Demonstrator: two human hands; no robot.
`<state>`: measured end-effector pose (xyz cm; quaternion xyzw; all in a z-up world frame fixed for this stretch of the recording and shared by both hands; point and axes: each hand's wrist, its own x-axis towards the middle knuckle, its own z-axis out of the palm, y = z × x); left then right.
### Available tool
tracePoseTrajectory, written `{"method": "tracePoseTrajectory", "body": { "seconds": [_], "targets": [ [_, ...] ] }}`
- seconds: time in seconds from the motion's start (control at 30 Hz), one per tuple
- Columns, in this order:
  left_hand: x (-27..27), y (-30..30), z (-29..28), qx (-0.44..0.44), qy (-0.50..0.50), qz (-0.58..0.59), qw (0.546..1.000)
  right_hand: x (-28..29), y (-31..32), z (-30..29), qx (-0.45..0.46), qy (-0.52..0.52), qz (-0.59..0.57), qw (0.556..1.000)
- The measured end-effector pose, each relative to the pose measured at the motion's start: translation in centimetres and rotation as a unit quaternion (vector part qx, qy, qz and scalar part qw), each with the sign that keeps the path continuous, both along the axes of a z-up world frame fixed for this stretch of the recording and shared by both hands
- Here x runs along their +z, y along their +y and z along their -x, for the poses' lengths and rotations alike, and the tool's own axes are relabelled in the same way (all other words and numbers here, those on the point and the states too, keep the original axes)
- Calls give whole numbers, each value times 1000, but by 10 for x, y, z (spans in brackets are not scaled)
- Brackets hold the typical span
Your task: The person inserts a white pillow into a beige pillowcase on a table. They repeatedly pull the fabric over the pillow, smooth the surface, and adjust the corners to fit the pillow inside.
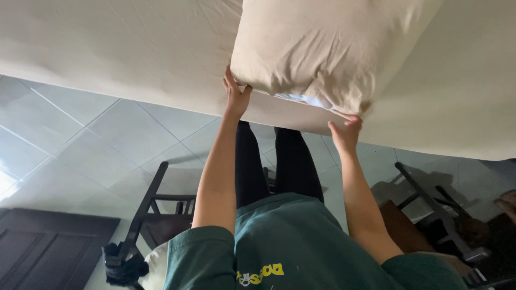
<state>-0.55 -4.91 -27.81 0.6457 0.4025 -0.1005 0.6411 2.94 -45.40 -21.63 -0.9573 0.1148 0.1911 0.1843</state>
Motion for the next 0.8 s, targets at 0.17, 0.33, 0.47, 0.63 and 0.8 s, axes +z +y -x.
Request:
{"method": "tracePoseTrajectory", "body": {
  "seconds": [0.17, 0.33, 0.47, 0.63, 0.8],
  "targets": [
    [17, 23, -5, -154, 64, -182, 969, -21, -23, -51, -443, 165, -347, 810],
    [135, 55, 1, -152, -44, -136, 978, 31, 4, -109, -189, 25, -27, 981],
    [303, 88, -25, -132, -269, -220, 928, 174, 26, -82, -101, -67, -31, 992],
    [401, 70, -34, -115, -322, -143, 929, 340, 206, -50, 243, -307, -155, 907],
    [429, 69, -7, -122, -310, -126, 934, 361, 307, -71, 437, -386, -67, 810]
  ]
}}
